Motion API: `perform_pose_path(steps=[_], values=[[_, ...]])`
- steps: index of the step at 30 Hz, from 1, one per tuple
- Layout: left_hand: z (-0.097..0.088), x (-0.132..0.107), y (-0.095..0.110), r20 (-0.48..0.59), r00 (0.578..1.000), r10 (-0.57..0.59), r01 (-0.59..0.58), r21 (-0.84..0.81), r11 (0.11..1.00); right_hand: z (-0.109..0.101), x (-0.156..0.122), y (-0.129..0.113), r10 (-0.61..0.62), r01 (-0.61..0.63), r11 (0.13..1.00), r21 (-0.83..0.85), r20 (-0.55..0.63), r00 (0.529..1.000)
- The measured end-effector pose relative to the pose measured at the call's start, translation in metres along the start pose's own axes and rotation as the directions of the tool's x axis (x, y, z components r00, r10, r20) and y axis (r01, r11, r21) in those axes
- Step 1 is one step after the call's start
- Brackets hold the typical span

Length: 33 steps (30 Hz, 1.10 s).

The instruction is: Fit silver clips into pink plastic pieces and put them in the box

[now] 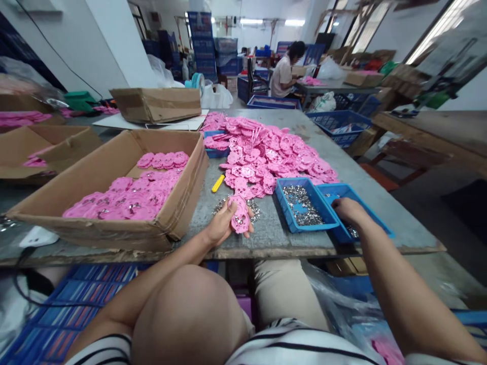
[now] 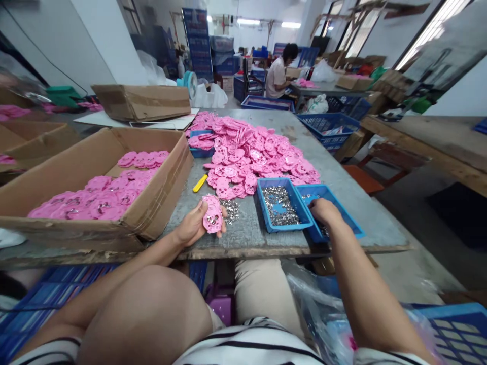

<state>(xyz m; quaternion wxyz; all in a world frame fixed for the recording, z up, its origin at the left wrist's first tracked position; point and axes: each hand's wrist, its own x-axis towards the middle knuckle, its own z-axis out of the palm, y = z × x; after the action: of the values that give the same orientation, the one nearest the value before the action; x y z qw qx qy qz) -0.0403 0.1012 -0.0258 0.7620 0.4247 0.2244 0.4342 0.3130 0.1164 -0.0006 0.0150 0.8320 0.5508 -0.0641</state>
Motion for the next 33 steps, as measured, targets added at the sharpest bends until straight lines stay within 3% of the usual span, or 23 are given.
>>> perform_pose_path(steps=[4,10,19,28,33], values=[[0.000,-0.002,0.001,-0.022,1.000,-0.012,0.012,0.004,1.000,-0.004,-0.005,-0.012,0.063,-0.055,0.996,-0.072,0.108,0.992],[0.001,-0.004,0.002,-0.036,0.999,-0.018,0.019,0.020,1.000,-0.009,-0.009,-0.015,0.079,-0.061,0.992,-0.114,0.165,0.983],[0.001,-0.003,0.001,-0.003,1.000,-0.007,0.007,0.042,0.999,-0.008,-0.010,-0.019,0.088,-0.068,0.988,-0.139,0.144,0.986],[0.002,-0.006,0.004,-0.038,0.999,0.003,-0.002,0.026,1.000,-0.008,-0.004,-0.013,0.065,-0.050,0.992,-0.112,0.136,0.989],[0.002,-0.005,0.003,-0.027,1.000,-0.005,0.006,0.034,0.999,-0.002,-0.002,-0.009,0.028,-0.024,0.999,-0.043,0.075,0.997]])
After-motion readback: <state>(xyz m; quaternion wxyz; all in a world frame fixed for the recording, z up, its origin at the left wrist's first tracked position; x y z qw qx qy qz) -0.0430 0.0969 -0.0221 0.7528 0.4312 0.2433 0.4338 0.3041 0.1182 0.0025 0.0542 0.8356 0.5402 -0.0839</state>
